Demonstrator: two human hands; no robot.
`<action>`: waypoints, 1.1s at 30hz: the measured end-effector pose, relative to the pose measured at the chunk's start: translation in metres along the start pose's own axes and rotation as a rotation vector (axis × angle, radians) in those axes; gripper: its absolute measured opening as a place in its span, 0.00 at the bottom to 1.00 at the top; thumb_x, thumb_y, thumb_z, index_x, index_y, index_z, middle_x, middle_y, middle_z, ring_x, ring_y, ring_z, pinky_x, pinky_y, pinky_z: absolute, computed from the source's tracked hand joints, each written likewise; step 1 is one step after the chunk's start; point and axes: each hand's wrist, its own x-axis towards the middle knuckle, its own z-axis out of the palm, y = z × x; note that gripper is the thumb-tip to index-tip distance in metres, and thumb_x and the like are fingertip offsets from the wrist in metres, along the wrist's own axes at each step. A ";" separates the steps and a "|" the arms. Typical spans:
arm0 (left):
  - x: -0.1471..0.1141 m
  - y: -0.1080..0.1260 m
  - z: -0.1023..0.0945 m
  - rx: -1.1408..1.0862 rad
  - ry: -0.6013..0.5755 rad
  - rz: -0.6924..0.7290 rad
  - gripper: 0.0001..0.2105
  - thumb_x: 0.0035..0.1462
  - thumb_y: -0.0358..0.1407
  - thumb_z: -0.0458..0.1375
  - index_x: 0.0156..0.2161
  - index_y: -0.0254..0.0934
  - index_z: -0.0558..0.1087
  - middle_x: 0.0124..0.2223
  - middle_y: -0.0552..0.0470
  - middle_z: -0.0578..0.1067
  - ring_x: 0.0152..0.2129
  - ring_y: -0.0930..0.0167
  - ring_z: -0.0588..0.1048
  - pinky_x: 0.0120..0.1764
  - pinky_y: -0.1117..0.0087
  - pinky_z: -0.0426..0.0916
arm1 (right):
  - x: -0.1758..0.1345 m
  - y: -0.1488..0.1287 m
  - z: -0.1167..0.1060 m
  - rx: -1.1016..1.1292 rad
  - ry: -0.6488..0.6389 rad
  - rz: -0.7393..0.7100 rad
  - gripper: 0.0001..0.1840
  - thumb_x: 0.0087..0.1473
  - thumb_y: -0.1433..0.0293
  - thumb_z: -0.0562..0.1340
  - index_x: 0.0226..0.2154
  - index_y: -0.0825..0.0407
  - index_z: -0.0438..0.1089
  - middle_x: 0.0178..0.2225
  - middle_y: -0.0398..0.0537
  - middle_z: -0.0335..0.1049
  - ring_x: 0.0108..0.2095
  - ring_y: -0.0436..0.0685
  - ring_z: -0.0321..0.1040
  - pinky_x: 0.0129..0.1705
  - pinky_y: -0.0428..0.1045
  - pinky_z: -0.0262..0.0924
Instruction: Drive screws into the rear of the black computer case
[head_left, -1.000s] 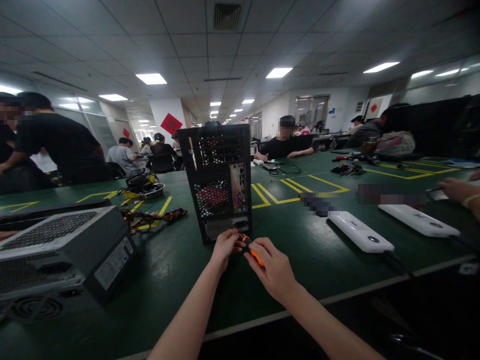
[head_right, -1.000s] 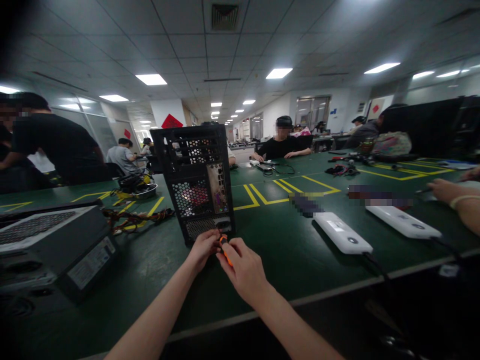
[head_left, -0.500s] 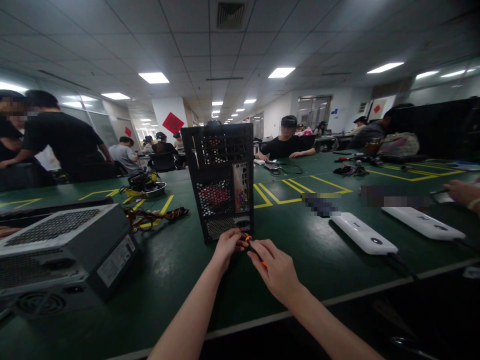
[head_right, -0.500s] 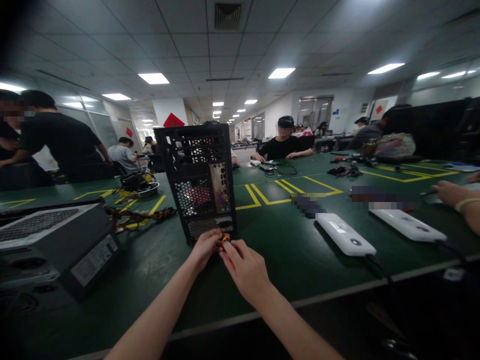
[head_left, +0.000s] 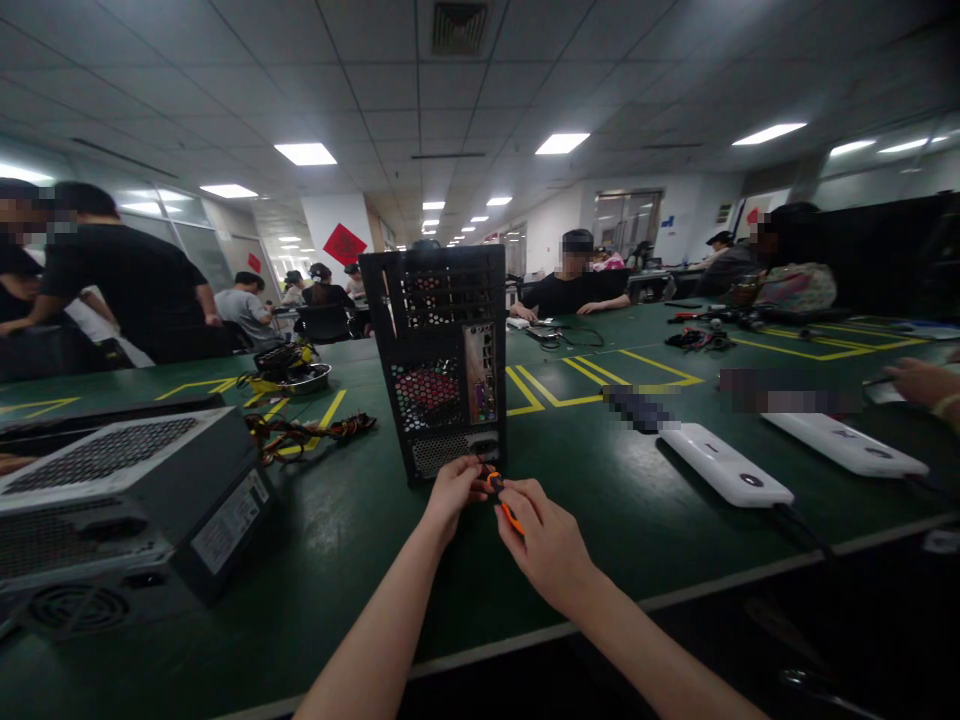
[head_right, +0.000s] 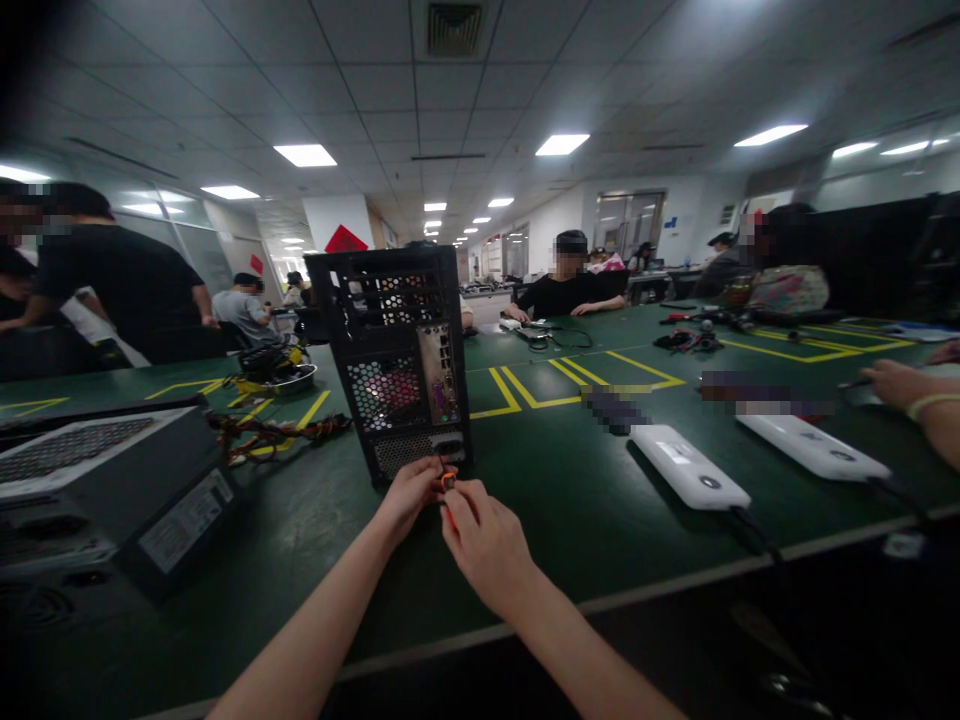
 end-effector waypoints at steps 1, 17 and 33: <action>0.000 0.000 0.000 -0.001 0.000 -0.003 0.08 0.46 0.30 0.52 0.34 0.30 0.68 0.34 0.44 0.72 0.19 0.78 0.69 0.21 0.79 0.62 | 0.000 0.000 0.000 -0.014 0.004 0.006 0.08 0.51 0.73 0.52 0.37 0.55 0.60 0.34 0.51 0.62 0.32 0.51 0.63 0.32 0.45 0.60; -0.002 0.001 0.001 -0.001 0.031 0.016 0.08 0.45 0.30 0.52 0.34 0.30 0.67 0.33 0.45 0.72 0.19 0.79 0.69 0.21 0.79 0.62 | 0.000 0.001 -0.003 0.202 -0.058 0.039 0.13 0.51 0.73 0.51 0.42 0.53 0.57 0.40 0.53 0.59 0.41 0.53 0.60 0.38 0.48 0.61; -0.003 0.004 0.003 -0.024 0.039 -0.005 0.08 0.45 0.30 0.52 0.33 0.30 0.66 0.31 0.46 0.72 0.17 0.79 0.69 0.20 0.79 0.61 | 0.002 0.005 -0.002 0.336 0.040 0.099 0.10 0.51 0.75 0.50 0.38 0.51 0.59 0.40 0.50 0.59 0.42 0.53 0.59 0.42 0.52 0.59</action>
